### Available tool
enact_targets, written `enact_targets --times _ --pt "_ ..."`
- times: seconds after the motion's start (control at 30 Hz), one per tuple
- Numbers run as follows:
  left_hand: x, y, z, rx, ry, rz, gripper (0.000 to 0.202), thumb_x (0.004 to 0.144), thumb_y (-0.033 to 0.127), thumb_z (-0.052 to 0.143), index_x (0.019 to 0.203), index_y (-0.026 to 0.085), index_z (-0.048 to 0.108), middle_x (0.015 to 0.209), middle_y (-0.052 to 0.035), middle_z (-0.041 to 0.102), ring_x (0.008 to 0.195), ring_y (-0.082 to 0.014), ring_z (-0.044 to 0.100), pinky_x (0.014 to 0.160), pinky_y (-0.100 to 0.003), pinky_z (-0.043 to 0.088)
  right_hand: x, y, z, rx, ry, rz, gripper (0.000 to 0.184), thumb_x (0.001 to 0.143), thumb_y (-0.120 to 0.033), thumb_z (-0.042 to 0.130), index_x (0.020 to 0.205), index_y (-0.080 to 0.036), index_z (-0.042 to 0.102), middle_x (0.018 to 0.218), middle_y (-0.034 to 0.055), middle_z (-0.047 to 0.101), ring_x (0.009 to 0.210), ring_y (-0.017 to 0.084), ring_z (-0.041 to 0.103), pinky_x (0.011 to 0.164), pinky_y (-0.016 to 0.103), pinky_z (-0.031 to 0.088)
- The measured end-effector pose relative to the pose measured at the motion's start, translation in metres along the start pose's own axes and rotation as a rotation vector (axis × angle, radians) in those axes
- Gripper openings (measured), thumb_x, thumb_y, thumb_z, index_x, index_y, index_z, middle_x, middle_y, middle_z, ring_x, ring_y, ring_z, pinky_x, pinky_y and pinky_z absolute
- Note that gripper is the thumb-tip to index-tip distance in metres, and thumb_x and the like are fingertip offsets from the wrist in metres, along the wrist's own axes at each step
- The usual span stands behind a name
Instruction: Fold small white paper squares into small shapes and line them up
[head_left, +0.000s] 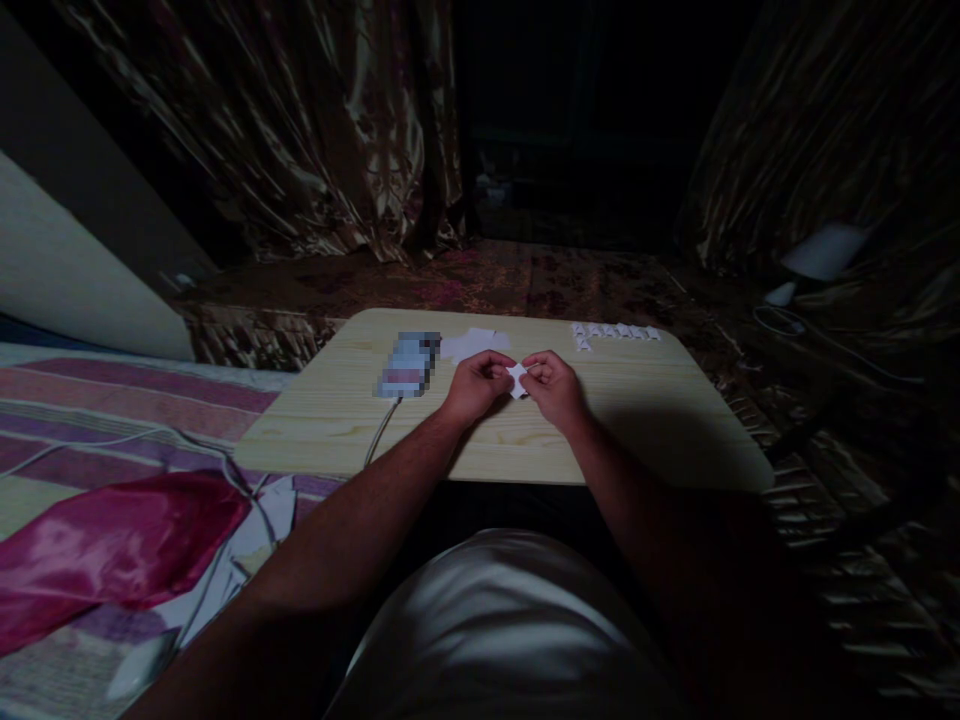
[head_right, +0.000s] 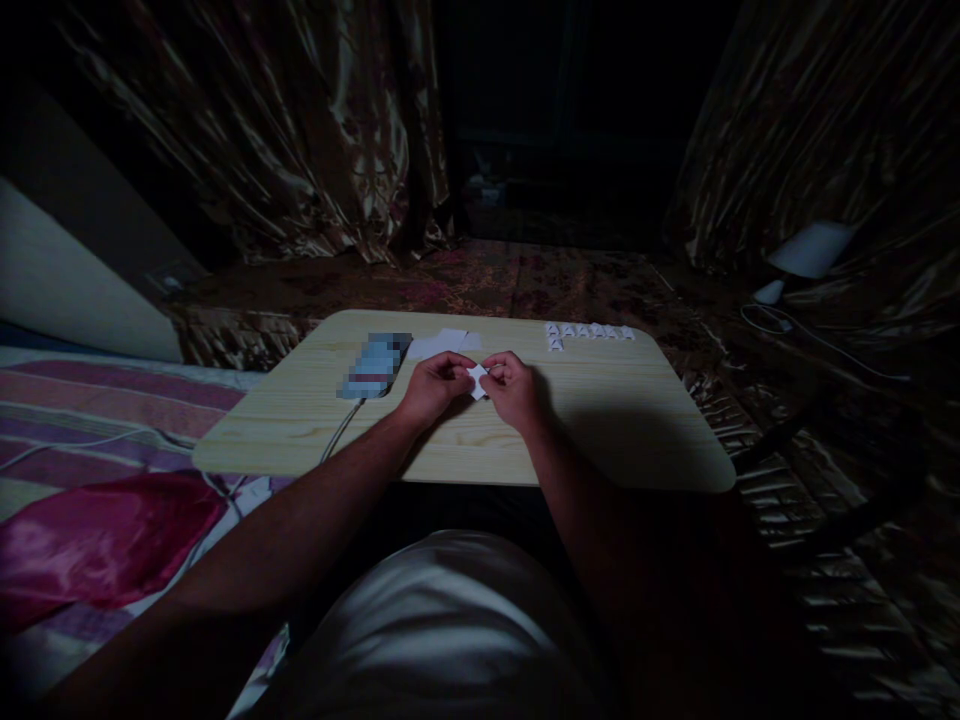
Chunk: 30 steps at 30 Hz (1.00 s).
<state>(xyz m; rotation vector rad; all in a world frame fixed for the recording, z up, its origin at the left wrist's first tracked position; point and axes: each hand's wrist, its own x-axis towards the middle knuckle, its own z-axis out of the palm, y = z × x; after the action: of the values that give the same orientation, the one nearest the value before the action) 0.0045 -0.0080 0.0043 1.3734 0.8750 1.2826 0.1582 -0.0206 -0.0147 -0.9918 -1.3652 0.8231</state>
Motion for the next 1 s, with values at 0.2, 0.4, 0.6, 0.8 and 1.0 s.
enact_targets --times 0.2,0.4,0.6,0.8,1.0 --pt "0.0024 -0.0066 -0.0016 -0.014 -0.027 -0.004 0.029 0.059 0.022 0.076 0.086 0.015 0.070 0.067 0.0004 0.065 0.054 -0.0096 0.054 0.054 -0.023 0.042 -0.0001 0.0004 -0.0008 0.003 0.000 0.017 0.019 0.071 -0.028 0.066 0.088 -0.021 0.059 0.066 -0.0038 0.064 0.054 0.012 0.057 0.051 0.022 0.043" --pt "0.0032 -0.0098 -0.0032 -0.004 -0.056 -0.001 0.027 0.062 0.021 0.074 0.088 0.015 0.070 0.061 0.0028 0.060 0.050 -0.0079 0.048 0.050 -0.022 0.037 -0.0004 -0.0016 0.0004 0.010 -0.006 0.040 0.018 0.070 -0.026 0.064 0.086 -0.021 0.059 0.065 -0.0043 0.063 0.054 0.012 0.057 0.051 0.022 0.044" --pt "0.0012 -0.0056 -0.0017 -0.002 -0.044 0.010 0.025 0.061 0.020 0.073 0.085 0.016 0.070 0.059 0.0035 0.056 0.050 -0.0077 0.045 0.050 -0.022 0.034 -0.0008 -0.0008 0.0012 -0.061 -0.014 0.042 0.018 0.069 -0.028 0.064 0.085 -0.022 0.059 0.067 -0.0041 0.064 0.059 0.013 0.060 0.056 0.023 0.047" --pt "-0.0007 -0.0049 0.0001 0.005 -0.060 0.030 0.023 0.061 0.020 0.071 0.084 0.016 0.069 0.056 0.0045 0.053 0.047 -0.0070 0.040 0.048 -0.022 0.031 -0.0013 -0.0023 0.0012 -0.098 -0.010 0.037 0.014 0.069 -0.026 0.062 0.082 -0.023 0.058 0.065 -0.0042 0.063 0.058 0.013 0.059 0.055 0.023 0.045" --pt "-0.0008 -0.0060 0.0010 0.042 -0.051 0.052 0.019 0.062 0.020 0.071 0.079 0.016 0.067 0.057 0.0043 0.053 0.049 -0.0071 0.042 0.049 -0.021 0.031 -0.0028 -0.0041 0.0012 -0.107 -0.011 -0.004 0.011 0.069 -0.022 0.060 0.080 -0.022 0.058 0.062 -0.0054 0.058 0.054 0.012 0.054 0.052 0.023 0.041"
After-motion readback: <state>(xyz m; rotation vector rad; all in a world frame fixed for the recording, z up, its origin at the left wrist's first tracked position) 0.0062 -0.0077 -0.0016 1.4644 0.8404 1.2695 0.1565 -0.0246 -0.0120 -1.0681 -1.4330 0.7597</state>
